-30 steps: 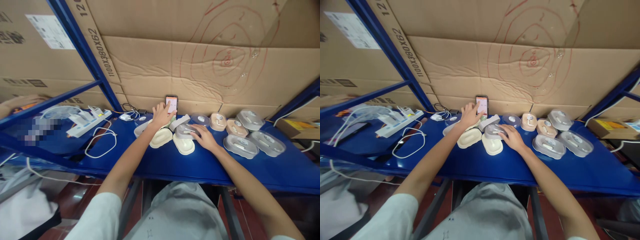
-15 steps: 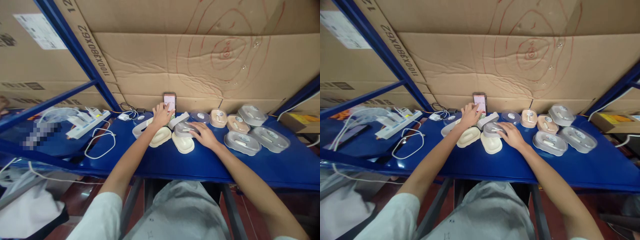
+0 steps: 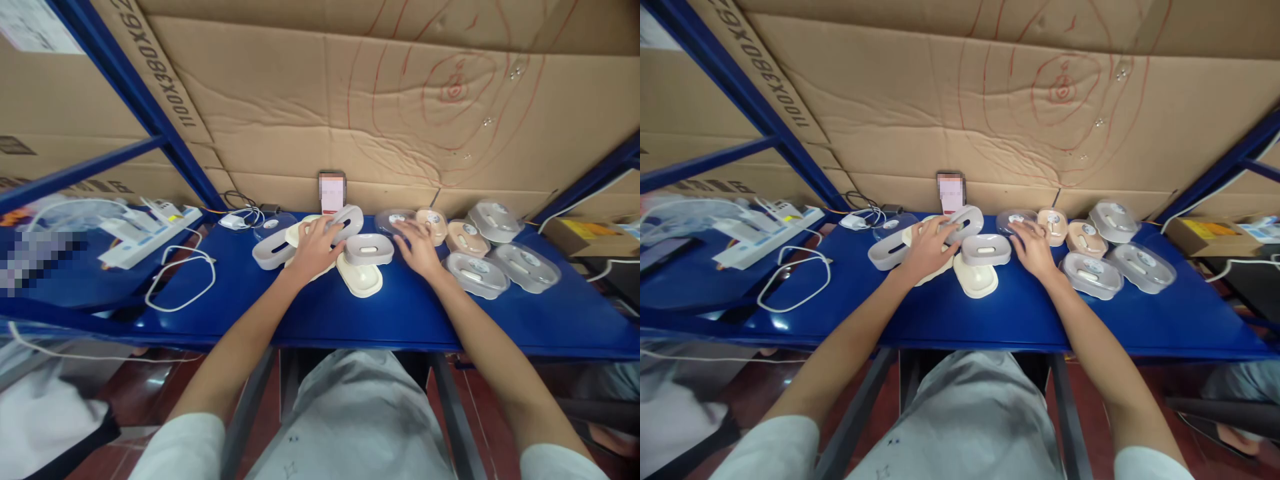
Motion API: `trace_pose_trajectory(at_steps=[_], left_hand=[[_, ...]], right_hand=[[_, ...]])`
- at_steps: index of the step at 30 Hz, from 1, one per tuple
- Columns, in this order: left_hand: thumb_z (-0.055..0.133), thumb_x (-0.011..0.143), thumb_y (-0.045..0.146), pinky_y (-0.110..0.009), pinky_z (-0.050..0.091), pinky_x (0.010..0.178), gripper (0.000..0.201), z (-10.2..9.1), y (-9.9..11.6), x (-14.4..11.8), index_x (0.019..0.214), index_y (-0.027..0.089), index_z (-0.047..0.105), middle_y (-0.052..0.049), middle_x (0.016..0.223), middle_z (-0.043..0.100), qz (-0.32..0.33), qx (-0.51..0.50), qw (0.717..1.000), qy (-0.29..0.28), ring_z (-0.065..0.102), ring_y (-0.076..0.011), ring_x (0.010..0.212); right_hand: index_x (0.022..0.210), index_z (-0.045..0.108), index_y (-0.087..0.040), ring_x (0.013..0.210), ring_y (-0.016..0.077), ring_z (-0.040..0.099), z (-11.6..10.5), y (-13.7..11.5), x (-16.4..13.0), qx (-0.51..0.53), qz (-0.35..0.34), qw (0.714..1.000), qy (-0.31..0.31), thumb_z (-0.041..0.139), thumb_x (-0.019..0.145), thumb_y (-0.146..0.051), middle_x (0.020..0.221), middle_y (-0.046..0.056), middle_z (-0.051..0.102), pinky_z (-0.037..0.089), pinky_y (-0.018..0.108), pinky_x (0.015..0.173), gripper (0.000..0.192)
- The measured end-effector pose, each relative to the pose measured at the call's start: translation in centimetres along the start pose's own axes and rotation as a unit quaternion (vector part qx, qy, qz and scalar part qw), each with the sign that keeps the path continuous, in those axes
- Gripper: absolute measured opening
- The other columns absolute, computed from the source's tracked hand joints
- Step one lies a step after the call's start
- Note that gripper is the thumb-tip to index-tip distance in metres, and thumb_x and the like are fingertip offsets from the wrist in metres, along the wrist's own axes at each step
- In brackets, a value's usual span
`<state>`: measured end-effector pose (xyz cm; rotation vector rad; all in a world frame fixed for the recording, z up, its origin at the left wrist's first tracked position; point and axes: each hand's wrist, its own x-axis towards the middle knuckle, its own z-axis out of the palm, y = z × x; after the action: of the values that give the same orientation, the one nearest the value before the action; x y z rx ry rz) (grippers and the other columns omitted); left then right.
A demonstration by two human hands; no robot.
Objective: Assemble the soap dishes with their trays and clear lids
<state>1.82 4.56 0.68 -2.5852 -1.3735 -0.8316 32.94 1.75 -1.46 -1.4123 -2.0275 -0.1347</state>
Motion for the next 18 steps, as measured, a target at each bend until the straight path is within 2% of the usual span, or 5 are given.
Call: trace_pose_trajectory(at_steps=[2, 4, 7, 13, 18], left_hand=[[0.058, 0.106, 0.038, -0.058, 0.03, 0.118, 0.038, 0.1, -0.2, 0.1, 0.138, 0.022, 0.07, -0.018, 0.154, 0.058, -0.008, -0.002, 1.0, 0.009, 0.054, -0.037, 0.142], [0.058, 0.106, 0.038, -0.059, 0.03, 0.118, 0.035, 0.1, -0.2, 0.1, 0.133, 0.022, 0.072, -0.018, 0.154, 0.059, -0.001, -0.006, 1.0, 0.015, 0.054, -0.0373, 0.143], [0.057, 0.106, 0.038, -0.059, 0.029, 0.12, 0.034, 0.0, 0.2, 0.0, 0.132, 0.021, 0.072, -0.019, 0.154, 0.058, 0.028, -0.021, 0.999, 0.014, 0.053, -0.0369, 0.144], [0.056, 0.108, 0.055, -0.058, 0.03, 0.121, 0.049, -0.4, 1.7, -0.3, 0.144, 0.023, 0.065, -0.019, 0.155, 0.058, 0.093, -0.048, 0.994, 0.013, 0.053, -0.0366, 0.144], [0.065, 0.101, 0.062, -0.067, 0.024, 0.125, 0.069, -0.3, 1.2, -0.3, 0.158, 0.023, 0.054, -0.022, 0.166, 0.046, 0.078, -0.021, 0.997, -0.001, 0.042, -0.0426, 0.155]], right_hand=[[0.146, 0.067, -0.027, 0.139, 0.034, 0.061, 0.0, -1.1, -0.3, 0.012, -0.045, 0.998, -0.052, 0.051, 0.109, -0.051, 0.145, 0.011, 0.072, 0.035, 0.059, 0.121, 0.046], [0.146, 0.067, -0.03, 0.136, 0.0316, 0.064, 0.3, -2.4, -0.6, 0.025, -0.087, 0.991, -0.097, 0.056, 0.107, -0.055, 0.142, 0.009, 0.074, 0.038, 0.053, 0.118, 0.047], [0.14, 0.07, -0.029, 0.131, 0.0287, 0.067, 0.7, -3.8, -0.7, 0.036, -0.117, 0.984, -0.127, 0.051, 0.111, -0.052, 0.138, 0.008, 0.076, 0.038, 0.05, 0.115, 0.042], [0.135, 0.072, -0.026, 0.124, 0.0277, 0.069, -0.1, -3.6, -0.5, 0.018, -0.106, 0.99, -0.095, 0.044, 0.114, -0.049, 0.133, 0.009, 0.078, 0.038, 0.048, 0.114, 0.042], [0.14, 0.071, -0.027, 0.142, 0.0316, 0.056, -0.7, -2.3, 0.0, -0.032, -0.071, 0.996, -0.043, 0.045, 0.113, -0.039, 0.148, 0.009, 0.07, 0.03, 0.054, 0.121, 0.04]])
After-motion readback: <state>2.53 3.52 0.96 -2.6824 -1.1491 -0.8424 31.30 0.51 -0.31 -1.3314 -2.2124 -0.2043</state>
